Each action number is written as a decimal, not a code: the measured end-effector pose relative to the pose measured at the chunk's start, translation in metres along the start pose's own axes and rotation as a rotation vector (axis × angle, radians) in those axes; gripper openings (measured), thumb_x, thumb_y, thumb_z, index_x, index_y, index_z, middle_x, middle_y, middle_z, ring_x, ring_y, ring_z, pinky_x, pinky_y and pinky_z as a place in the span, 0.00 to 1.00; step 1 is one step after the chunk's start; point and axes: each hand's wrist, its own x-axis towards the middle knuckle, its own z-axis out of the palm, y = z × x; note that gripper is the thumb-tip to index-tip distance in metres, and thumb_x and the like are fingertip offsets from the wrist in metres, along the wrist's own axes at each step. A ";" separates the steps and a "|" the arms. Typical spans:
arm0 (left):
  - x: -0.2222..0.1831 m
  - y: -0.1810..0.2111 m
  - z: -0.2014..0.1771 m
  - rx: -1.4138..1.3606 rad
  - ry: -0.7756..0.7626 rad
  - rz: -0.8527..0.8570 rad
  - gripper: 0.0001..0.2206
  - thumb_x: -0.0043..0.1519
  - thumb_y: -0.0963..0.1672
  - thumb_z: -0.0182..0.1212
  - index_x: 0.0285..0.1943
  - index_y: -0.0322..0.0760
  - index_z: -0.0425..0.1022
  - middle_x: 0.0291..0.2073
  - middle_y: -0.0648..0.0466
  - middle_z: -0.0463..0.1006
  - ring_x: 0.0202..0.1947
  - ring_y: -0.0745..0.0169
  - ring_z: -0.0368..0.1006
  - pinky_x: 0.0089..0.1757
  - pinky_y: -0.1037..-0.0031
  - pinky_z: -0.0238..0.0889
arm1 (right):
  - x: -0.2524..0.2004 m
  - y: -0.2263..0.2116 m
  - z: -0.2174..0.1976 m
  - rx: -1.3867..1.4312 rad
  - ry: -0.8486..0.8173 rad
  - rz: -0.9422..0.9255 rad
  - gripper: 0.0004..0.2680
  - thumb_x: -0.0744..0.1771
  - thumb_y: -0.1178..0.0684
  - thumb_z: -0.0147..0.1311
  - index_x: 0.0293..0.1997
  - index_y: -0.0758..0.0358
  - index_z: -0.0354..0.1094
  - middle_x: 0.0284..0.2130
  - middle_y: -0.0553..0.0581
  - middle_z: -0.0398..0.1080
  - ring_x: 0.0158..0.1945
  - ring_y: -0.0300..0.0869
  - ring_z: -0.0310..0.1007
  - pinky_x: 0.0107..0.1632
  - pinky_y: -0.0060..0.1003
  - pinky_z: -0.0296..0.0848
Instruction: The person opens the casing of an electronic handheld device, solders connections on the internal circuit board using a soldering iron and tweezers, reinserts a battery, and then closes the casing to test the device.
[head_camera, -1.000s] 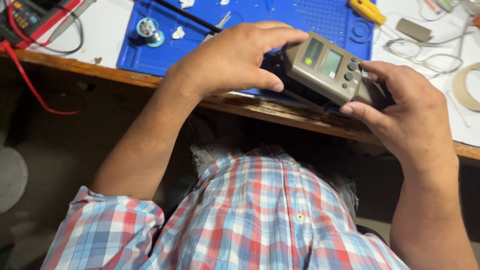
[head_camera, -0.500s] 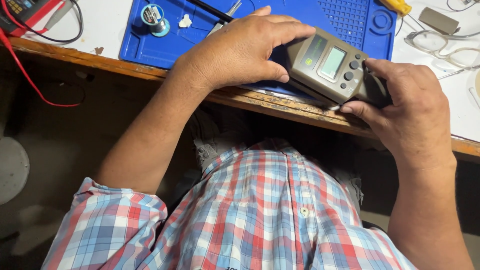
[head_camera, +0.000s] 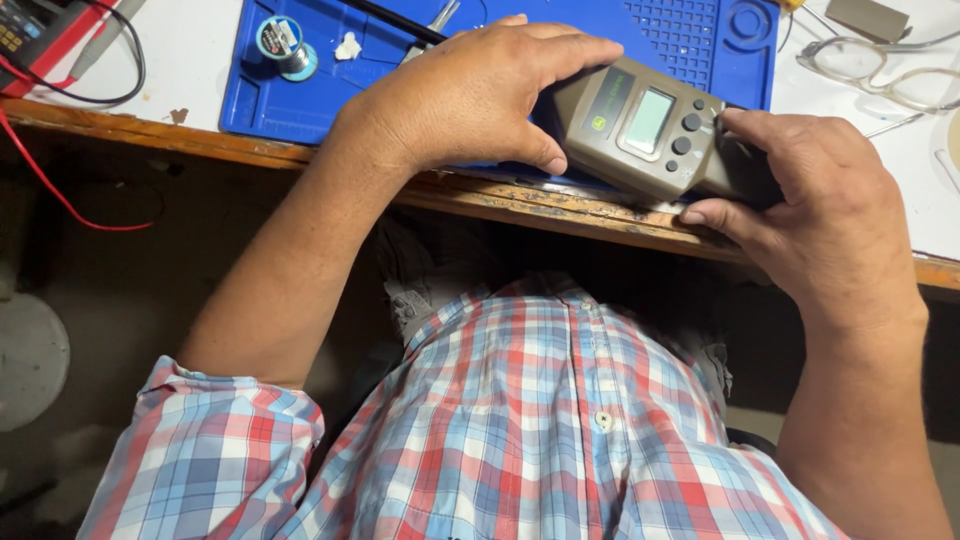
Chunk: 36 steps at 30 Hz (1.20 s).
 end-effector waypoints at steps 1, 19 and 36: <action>0.001 -0.001 0.000 0.002 -0.004 0.003 0.50 0.56 0.51 0.90 0.89 0.45 0.66 0.80 0.50 0.77 0.75 0.46 0.74 0.74 0.46 0.46 | -0.002 -0.002 -0.004 0.001 0.002 0.004 0.35 0.68 0.39 0.83 0.83 0.71 0.78 0.65 0.69 0.84 0.65 0.65 0.81 0.66 0.59 0.77; 0.025 0.021 -0.013 0.056 -0.152 -0.041 0.55 0.54 0.54 0.91 0.90 0.37 0.62 0.79 0.49 0.70 0.69 0.42 0.75 0.57 0.51 0.71 | -0.029 -0.003 -0.004 0.202 0.097 0.099 0.19 0.77 0.54 0.74 0.76 0.79 0.81 0.67 0.74 0.84 0.70 0.64 0.83 0.73 0.55 0.78; 0.048 0.052 0.006 0.240 -0.168 0.116 0.57 0.61 0.66 0.86 0.91 0.36 0.61 0.85 0.39 0.68 0.84 0.35 0.62 0.74 0.32 0.49 | -0.043 0.008 -0.002 0.268 0.142 0.115 0.18 0.75 0.52 0.77 0.72 0.74 0.83 0.66 0.71 0.85 0.70 0.63 0.85 0.76 0.55 0.74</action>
